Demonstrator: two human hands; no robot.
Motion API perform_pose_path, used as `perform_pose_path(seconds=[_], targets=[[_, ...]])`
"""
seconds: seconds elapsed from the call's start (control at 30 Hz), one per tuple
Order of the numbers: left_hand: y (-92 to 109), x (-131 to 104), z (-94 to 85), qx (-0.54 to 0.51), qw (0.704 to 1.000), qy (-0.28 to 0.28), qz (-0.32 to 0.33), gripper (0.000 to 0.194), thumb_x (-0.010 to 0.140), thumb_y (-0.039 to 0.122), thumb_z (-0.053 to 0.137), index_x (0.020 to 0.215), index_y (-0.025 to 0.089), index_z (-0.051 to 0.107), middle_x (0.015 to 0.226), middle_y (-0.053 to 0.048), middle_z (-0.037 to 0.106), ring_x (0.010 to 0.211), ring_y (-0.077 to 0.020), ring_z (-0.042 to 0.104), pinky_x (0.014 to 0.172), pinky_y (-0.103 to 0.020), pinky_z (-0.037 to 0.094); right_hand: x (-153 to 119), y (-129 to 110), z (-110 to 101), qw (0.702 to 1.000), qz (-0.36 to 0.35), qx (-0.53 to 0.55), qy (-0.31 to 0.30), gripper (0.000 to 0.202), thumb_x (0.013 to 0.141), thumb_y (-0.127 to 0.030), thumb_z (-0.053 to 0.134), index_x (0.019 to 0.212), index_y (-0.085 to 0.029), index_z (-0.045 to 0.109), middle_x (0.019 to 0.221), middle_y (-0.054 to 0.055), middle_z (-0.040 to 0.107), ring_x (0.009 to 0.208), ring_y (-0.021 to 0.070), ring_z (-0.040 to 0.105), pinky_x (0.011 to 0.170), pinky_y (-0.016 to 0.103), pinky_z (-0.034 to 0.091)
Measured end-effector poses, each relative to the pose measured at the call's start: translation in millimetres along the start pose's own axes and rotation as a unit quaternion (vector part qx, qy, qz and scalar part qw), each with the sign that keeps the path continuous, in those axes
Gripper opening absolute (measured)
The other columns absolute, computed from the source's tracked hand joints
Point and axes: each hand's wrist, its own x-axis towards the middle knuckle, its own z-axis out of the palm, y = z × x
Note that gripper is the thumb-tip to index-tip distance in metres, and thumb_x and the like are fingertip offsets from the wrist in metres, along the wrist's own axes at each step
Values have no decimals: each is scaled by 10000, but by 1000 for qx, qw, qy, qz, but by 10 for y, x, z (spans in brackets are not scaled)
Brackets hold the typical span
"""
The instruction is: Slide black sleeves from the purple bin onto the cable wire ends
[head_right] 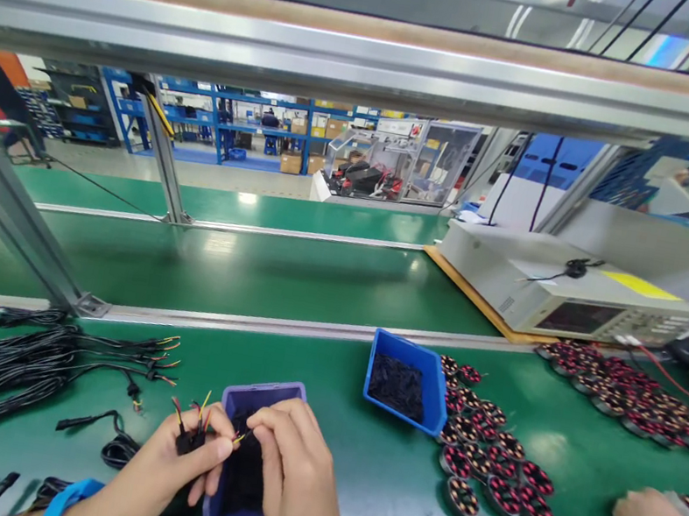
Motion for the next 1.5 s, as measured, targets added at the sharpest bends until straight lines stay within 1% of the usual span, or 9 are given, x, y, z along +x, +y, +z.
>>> perform_pose_path(seconds=[0.37, 0.53, 0.63, 0.8, 0.9, 0.97, 1.17, 1.4, 1.5], targets=[[-80, 23, -20, 4, 1000, -2, 15, 493, 805, 645, 742, 777, 163, 642, 502, 22, 607, 369, -73, 472, 389, -160, 341, 13, -17, 59, 1000, -24, -16, 1, 233, 1032, -123, 440, 971, -228, 639, 891, 43, 669, 816, 185, 661, 759, 290, 537], [-37, 14, -7, -6, 1000, 8, 18, 501, 816, 646, 731, 760, 159, 630, 519, 4, 642, 363, -79, 500, 398, -169, 366, 5, 12, 77, 999, -45, 2, 0, 237, 1036, -171, 487, 1071, -214, 717, 868, 55, 698, 803, 188, 684, 720, 279, 561], [-23, 6, -3, -1, 1000, 5, 14, 485, 825, 634, 731, 769, 164, 622, 510, 10, 639, 370, -78, 500, 402, -164, 368, 25, 0, 43, 998, 8, 55, 27, 220, 1025, -229, 542, 1071, -225, 757, 879, 52, 722, 762, 178, 700, 696, 255, 577], [-67, 20, -9, 2, 1000, 8, 13, 505, 794, 654, 745, 737, 170, 613, 473, 24, 612, 348, -77, 483, 376, -156, 344, 35, -64, 21, 981, 116, 149, 46, 164, 965, -287, 636, 925, -241, 789, 843, 28, 759, 643, 162, 698, 552, 205, 571], [-93, 29, -12, -1, 1000, 10, 13, 508, 781, 658, 754, 732, 171, 618, 467, 27, 608, 340, -77, 483, 371, -155, 346, 23, -89, 31, 981, 127, 141, 44, 142, 942, -240, 660, 899, -271, 792, 855, 0, 785, 712, 165, 732, 673, 203, 600], [-99, 27, -11, -3, 1000, 8, 14, 504, 780, 654, 757, 730, 172, 617, 467, 30, 605, 340, -75, 482, 371, -154, 344, 22, -94, 27, 986, 106, 119, 53, 164, 935, -199, 655, 895, -282, 791, 856, -11, 792, 747, 166, 746, 748, 209, 602], [-93, 12, -9, -8, 1000, 14, 13, 497, 778, 642, 766, 728, 171, 613, 468, 31, 605, 341, -72, 485, 370, -148, 339, 55, -67, 11, 994, -27, 40, 95, 201, 971, -170, 594, 924, -257, 769, 840, 13, 789, 723, 178, 753, 742, 253, 620], [-106, 84, -4, -36, 999, 2, -7, 502, 744, 630, 803, 719, 168, 609, 448, 39, 594, 331, -61, 466, 364, -149, 327, 50, -57, -58, 991, -107, -37, 78, 254, 988, -85, 526, 1033, -231, 728, 892, 39, 788, 763, 185, 760, 737, 292, 633], [-14, 37, 3, -80, 995, -40, -33, 445, 773, 581, 809, 776, 171, 635, 507, 28, 617, 391, -80, 516, 398, -169, 383, -43, 5, -70, 985, -150, -65, 54, 261, 1002, -109, 536, 1122, -244, 724, 965, 37, 788, 850, 198, 762, 807, 283, 625]])
